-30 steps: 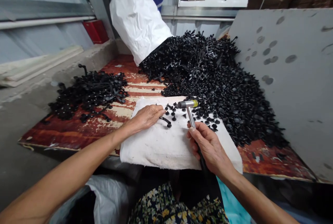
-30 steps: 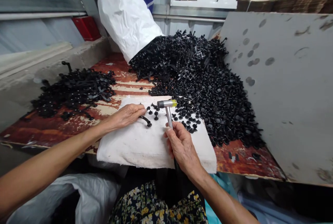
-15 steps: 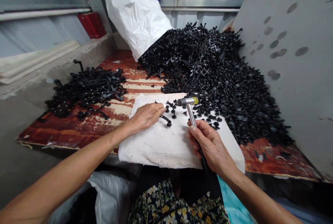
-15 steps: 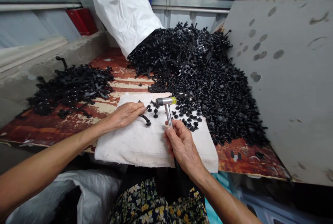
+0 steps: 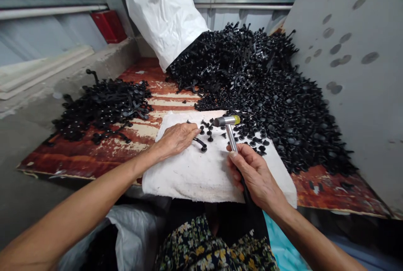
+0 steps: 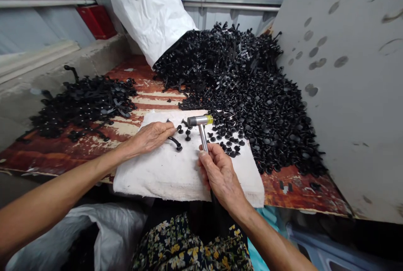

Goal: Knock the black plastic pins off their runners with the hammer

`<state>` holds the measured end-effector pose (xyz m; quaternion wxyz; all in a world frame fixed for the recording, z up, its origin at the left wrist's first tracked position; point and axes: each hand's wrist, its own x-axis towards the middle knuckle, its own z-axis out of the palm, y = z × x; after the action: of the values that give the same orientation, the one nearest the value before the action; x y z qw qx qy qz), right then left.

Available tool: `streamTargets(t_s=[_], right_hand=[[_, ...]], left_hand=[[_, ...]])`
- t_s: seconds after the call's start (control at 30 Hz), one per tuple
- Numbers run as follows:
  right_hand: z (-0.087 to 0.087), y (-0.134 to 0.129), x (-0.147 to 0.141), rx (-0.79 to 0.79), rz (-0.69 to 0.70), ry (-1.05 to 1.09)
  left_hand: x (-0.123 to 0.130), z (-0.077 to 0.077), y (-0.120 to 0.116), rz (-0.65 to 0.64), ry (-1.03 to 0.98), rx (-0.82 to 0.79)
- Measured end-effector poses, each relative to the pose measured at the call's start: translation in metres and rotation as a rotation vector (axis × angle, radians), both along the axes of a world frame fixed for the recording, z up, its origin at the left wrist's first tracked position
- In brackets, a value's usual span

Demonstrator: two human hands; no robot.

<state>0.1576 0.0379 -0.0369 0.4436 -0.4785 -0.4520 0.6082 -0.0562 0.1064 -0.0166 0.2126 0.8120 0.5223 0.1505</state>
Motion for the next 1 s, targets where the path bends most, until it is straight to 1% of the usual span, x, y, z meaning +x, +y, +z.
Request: streamTargets(t_s=[0.17,0.27,0.33,0.4,0.53,0.6,0.73,0.87,1.0], right_hand=[[0.0,-0.001,0.001,0.023,0.023,-0.026],[0.001,-0.002,0.001,0.029,0.037,-0.082],[0.002,0.0,0.002,0.059,0.033,-0.149],[0.002,0.006,0.004,0.17,0.023,-0.264],[0.003,0.02,0.007,0.525,0.036,-0.575],[0.002,0.026,0.008,0.605,0.058,-0.667],[0.0,0.028,0.007,0.625,0.06,-0.691],[-0.001,0.027,0.007,0.647,0.053,-0.677],[0.0,0.027,0.009,0.624,0.039,-0.669]], left_hand=[[0.001,-0.001,-0.001,0.038,0.072,-0.018],[0.002,0.001,-0.001,0.042,0.11,-0.006],[0.002,0.003,0.0,0.038,0.151,0.009],[0.002,0.005,0.001,0.024,0.189,0.019],[0.0,0.005,0.004,0.004,0.191,0.034],[-0.001,0.004,0.004,0.001,0.18,0.042],[-0.001,0.002,0.004,-0.02,0.159,0.042],[0.001,0.004,0.003,0.007,0.145,0.051],[0.002,0.006,0.002,0.015,0.111,0.056]])
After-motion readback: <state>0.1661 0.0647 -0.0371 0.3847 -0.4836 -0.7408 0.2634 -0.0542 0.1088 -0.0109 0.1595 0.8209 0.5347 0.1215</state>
